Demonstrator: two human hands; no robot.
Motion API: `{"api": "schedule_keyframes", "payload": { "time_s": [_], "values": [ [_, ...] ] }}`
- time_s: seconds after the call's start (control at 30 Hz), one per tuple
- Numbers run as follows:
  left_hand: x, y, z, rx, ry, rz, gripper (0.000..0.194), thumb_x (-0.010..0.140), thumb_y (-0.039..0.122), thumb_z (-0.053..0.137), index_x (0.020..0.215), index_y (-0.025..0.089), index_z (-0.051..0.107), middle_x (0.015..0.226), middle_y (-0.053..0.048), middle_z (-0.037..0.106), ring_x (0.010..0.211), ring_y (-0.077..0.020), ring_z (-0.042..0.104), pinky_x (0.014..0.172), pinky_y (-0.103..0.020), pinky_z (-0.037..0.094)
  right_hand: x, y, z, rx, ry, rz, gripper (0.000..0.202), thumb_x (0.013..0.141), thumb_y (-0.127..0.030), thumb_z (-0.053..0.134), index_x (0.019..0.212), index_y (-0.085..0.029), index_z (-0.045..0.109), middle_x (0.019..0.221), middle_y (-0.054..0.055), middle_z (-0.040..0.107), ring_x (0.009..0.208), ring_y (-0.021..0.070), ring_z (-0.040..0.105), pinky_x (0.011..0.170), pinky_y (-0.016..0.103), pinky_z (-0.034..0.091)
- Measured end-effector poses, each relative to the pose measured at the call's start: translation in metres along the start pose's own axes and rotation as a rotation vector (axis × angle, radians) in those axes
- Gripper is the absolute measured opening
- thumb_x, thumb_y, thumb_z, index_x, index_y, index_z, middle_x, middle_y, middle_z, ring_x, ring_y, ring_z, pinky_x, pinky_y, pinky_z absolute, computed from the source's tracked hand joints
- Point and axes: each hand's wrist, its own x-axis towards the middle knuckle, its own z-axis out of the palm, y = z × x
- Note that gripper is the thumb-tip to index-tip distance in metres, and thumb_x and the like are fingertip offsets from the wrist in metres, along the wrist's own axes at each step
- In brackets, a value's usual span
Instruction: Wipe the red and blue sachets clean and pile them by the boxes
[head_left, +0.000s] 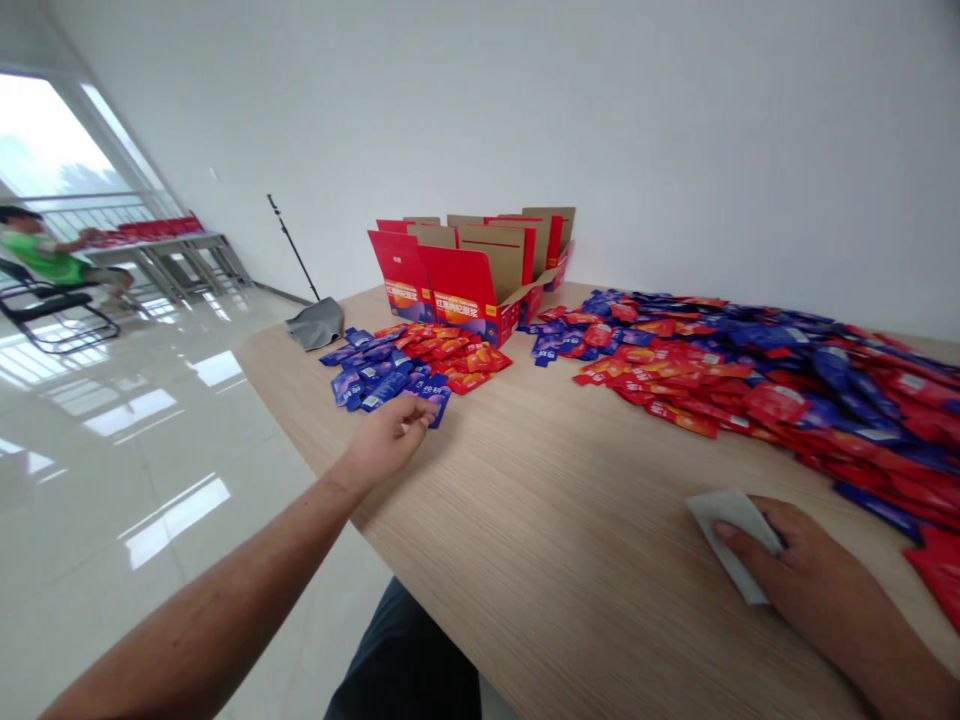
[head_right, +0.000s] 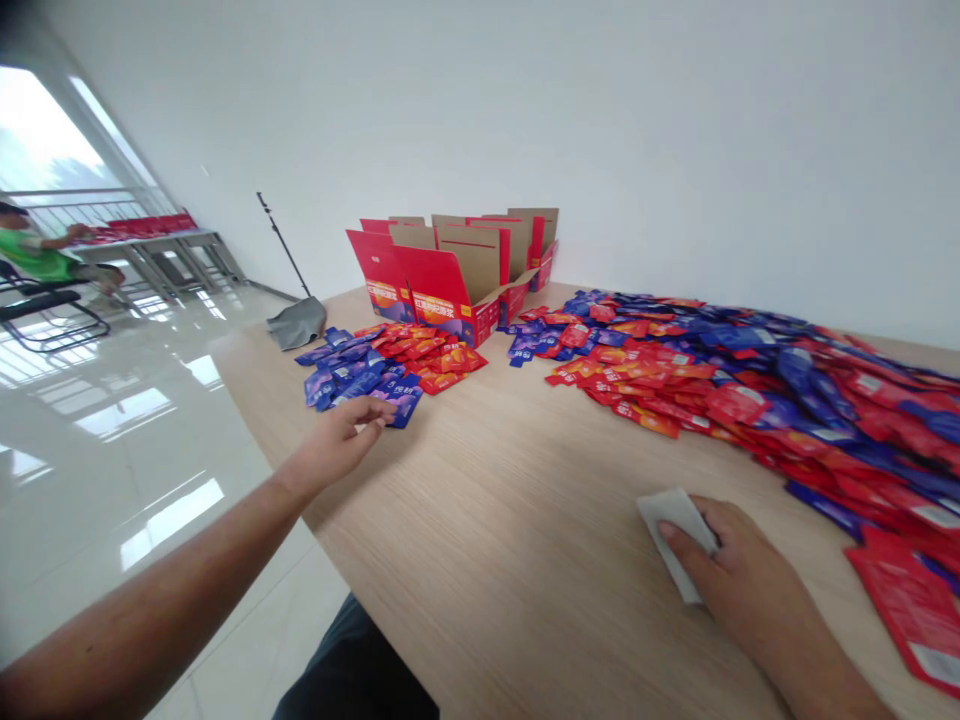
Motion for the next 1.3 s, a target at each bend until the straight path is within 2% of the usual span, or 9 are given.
{"api": "schedule_keyframes", "payload": {
  "time_s": [0.2,0.33,0.43,0.5,0.67,0.8,0.9,1.07,1.3],
  "values": [
    [-0.005,0.085,0.055,-0.174,-0.255,0.266,0.025,0.086,0.026,0.055,0.102,0.031,0.074,0.099,-0.003,0.08,0.089,-0.0215,0.076,0.078,-0.036,0.064,-0.001,-0.03,-0.011,-0.067,-0.137,0.059,0.028,0.09,-0.038,0.054,0.105,-0.021,0.07,0.108,0.013,0.075,0.102,0.0293,0.067,0.09,0.04,0.051],
    [-0.001,0.132,0.096,-0.2,-0.386,0.41,0.027,0.084,0.02,0.054,0.1,0.03,0.074,0.099,-0.003,0.08,0.088,-0.0199,0.076,0.078,-0.034,0.063,0.002,-0.029,-0.013,-0.115,-0.116,0.117,0.025,0.094,-0.032,0.058,0.111,-0.018,0.069,0.107,0.012,0.071,0.103,0.0253,0.064,0.091,0.034,0.046],
    [0.008,0.16,0.13,-0.097,-0.447,0.542,0.028,0.085,0.016,0.055,0.101,0.028,0.075,0.1,-0.003,0.08,0.087,-0.0185,0.075,0.079,-0.031,0.063,0.004,-0.023,-0.015,-0.127,-0.096,0.166,0.024,0.095,-0.031,0.058,0.113,-0.018,0.068,0.111,0.013,0.07,0.106,0.0256,0.062,0.091,0.033,0.044],
    [0.022,0.175,0.154,0.047,-0.441,0.656,0.029,0.086,0.013,0.056,0.105,0.026,0.075,0.103,-0.003,0.08,0.091,-0.0179,0.076,0.083,-0.03,0.062,0.006,-0.02,-0.015,-0.125,-0.086,0.194,0.025,0.096,-0.031,0.058,0.115,-0.018,0.067,0.113,0.013,0.069,0.107,0.0261,0.062,0.09,0.033,0.044],
    [0.077,0.203,0.213,0.227,-0.362,0.72,0.03,0.089,0.014,0.06,0.116,0.018,0.075,0.116,-0.012,0.077,0.115,-0.0256,0.07,0.106,-0.039,0.055,0.009,-0.018,-0.014,-0.105,-0.078,0.239,0.025,0.097,-0.033,0.057,0.117,-0.019,0.065,0.114,0.013,0.068,0.107,0.0266,0.062,0.088,0.033,0.044],
    [0.12,0.215,0.248,0.378,-0.295,0.771,0.03,0.095,0.015,0.055,0.118,0.016,0.075,0.121,-0.018,0.072,0.119,-0.0312,0.065,0.1,-0.046,0.054,0.011,-0.019,-0.014,-0.083,-0.081,0.257,0.027,0.097,-0.034,0.057,0.118,-0.02,0.065,0.115,0.014,0.069,0.106,0.0266,0.063,0.088,0.033,0.045],
    [0.142,0.218,0.261,0.464,-0.286,0.846,0.029,0.101,0.018,0.049,0.111,0.017,0.076,0.116,-0.017,0.072,0.115,-0.0305,0.065,0.096,-0.045,0.053,0.011,-0.02,-0.015,-0.063,-0.084,0.261,0.026,0.097,-0.034,0.057,0.116,-0.02,0.065,0.115,0.014,0.069,0.107,0.0268,0.063,0.088,0.033,0.045],
    [0.161,0.217,0.269,0.521,-0.314,0.958,0.028,0.102,0.018,0.049,0.106,0.018,0.077,0.107,-0.015,0.073,0.108,-0.028,0.065,0.088,-0.04,0.051,0.011,-0.022,-0.015,-0.031,-0.078,0.278,0.025,0.096,-0.034,0.058,0.116,-0.021,0.066,0.115,0.013,0.069,0.108,0.0266,0.063,0.088,0.032,0.045],
    [0.147,0.21,0.261,0.5,-0.302,0.99,0.031,0.106,0.023,0.045,0.107,0.017,0.075,0.109,-0.016,0.073,0.105,-0.0296,0.067,0.084,-0.042,0.052,0.015,-0.017,-0.016,0.103,-0.061,0.313,0.021,0.091,-0.031,0.064,0.108,-0.02,0.069,0.112,0.012,0.072,0.105,0.0261,0.064,0.089,0.033,0.046]
  ]
}}
